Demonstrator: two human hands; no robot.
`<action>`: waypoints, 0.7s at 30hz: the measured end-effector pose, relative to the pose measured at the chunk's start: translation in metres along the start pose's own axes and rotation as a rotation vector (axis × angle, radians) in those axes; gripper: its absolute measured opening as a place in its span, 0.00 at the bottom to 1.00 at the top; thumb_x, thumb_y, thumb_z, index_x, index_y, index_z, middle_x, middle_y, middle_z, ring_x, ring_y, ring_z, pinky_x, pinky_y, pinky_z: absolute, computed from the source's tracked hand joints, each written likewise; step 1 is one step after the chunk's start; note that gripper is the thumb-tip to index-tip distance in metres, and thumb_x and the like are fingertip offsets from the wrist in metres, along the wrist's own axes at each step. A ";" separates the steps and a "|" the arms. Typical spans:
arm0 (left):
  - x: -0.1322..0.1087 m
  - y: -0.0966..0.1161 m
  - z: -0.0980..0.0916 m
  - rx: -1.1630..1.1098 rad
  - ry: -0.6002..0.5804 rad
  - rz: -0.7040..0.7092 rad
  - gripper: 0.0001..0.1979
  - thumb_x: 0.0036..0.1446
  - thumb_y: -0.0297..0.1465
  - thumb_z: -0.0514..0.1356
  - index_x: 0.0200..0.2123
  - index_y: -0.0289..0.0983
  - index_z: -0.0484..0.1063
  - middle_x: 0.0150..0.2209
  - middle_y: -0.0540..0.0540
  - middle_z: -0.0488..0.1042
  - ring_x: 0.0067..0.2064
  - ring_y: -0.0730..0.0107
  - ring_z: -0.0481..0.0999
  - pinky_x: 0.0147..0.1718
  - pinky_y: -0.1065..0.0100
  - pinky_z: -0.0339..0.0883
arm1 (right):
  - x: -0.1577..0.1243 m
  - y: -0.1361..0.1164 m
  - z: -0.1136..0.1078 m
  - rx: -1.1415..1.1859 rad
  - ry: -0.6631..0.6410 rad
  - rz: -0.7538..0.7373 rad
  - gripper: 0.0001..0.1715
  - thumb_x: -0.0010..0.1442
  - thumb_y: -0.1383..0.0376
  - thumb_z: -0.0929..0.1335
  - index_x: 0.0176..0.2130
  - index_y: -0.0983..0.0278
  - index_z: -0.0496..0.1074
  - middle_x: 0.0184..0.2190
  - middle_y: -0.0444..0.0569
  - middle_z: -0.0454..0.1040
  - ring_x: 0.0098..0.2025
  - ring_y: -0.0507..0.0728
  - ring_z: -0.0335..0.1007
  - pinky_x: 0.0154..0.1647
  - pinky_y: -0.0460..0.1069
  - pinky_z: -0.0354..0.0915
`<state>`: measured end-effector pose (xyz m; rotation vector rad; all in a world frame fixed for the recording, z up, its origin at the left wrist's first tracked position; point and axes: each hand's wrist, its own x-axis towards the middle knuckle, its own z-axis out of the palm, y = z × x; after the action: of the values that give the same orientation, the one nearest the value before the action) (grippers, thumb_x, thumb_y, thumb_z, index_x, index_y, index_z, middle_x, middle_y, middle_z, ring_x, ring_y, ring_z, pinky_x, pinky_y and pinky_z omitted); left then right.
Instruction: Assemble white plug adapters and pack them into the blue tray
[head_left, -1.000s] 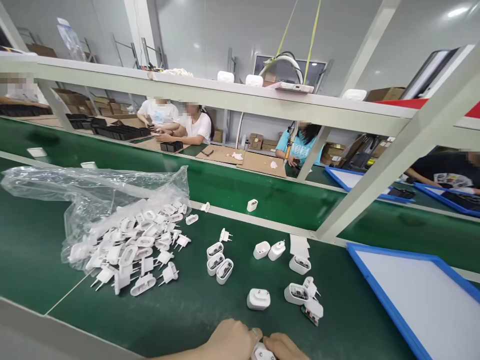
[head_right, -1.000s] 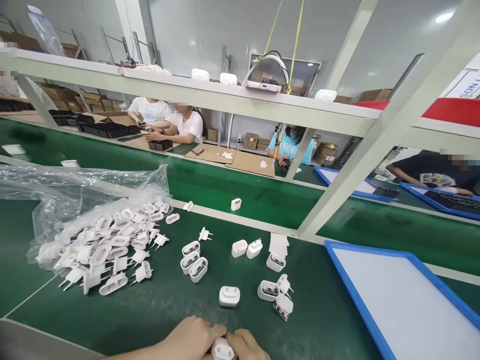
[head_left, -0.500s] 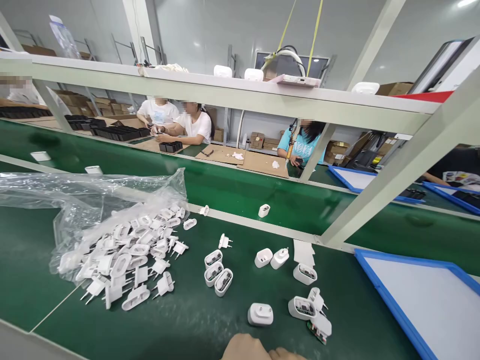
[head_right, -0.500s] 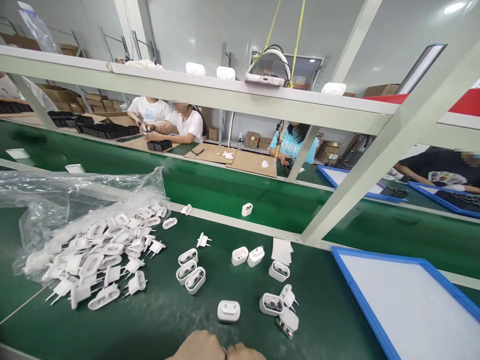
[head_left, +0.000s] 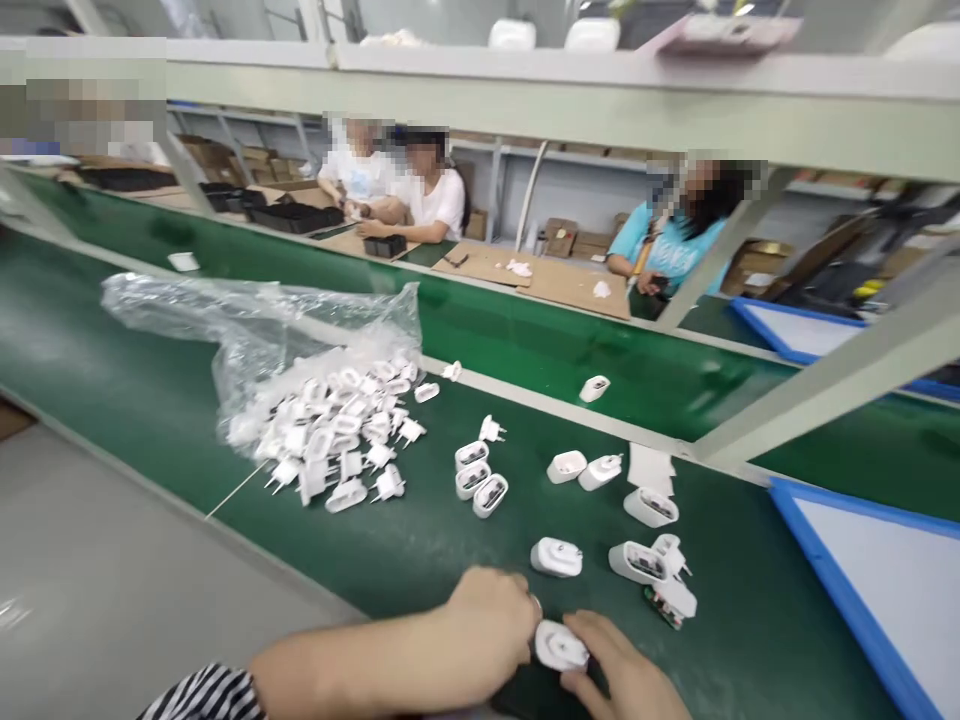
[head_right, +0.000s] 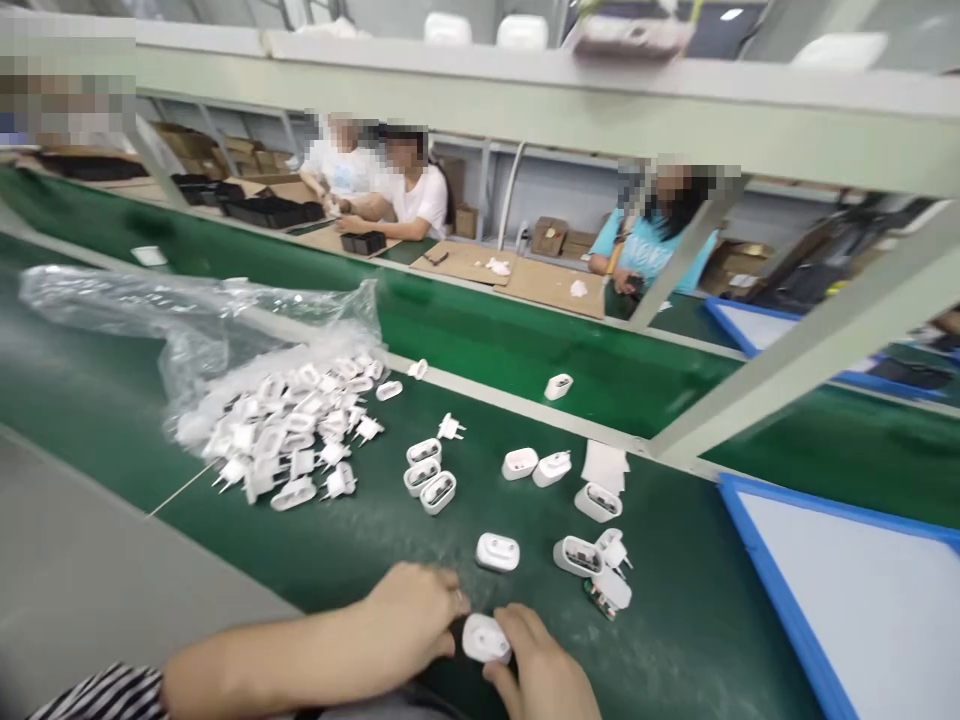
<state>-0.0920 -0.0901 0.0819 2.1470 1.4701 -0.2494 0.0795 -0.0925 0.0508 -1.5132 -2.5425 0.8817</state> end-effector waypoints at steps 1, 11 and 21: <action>-0.007 -0.010 -0.005 0.000 0.023 -0.099 0.09 0.41 0.29 0.57 0.30 0.36 0.70 0.31 0.44 0.71 0.32 0.61 0.71 0.26 0.68 0.63 | 0.001 0.000 -0.001 -0.003 0.014 -0.005 0.17 0.48 0.68 0.59 0.39 0.59 0.66 0.41 0.47 0.69 0.38 0.54 0.67 0.33 0.44 0.63; -0.047 -0.114 -0.010 0.102 0.445 -0.636 0.16 0.47 0.24 0.51 0.42 0.33 0.62 0.36 0.43 0.68 0.37 0.63 0.69 0.27 0.72 0.61 | 0.022 0.022 0.013 -0.025 0.297 -0.021 0.21 0.51 0.52 0.56 0.38 0.63 0.63 0.30 0.50 0.72 0.27 0.54 0.70 0.19 0.44 0.64; -0.041 -0.058 0.001 -0.927 0.325 -0.063 0.16 0.53 0.36 0.44 0.43 0.36 0.60 0.31 0.48 0.70 0.29 0.75 0.68 0.29 0.73 0.62 | -0.004 -0.017 -0.007 -0.122 0.452 -0.274 0.17 0.52 0.57 0.59 0.42 0.61 0.59 0.33 0.50 0.70 0.30 0.52 0.68 0.26 0.44 0.65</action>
<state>-0.1604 -0.1077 0.0808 1.4074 1.4160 0.6699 0.0706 -0.0987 0.0665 -1.1784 -2.4093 0.3119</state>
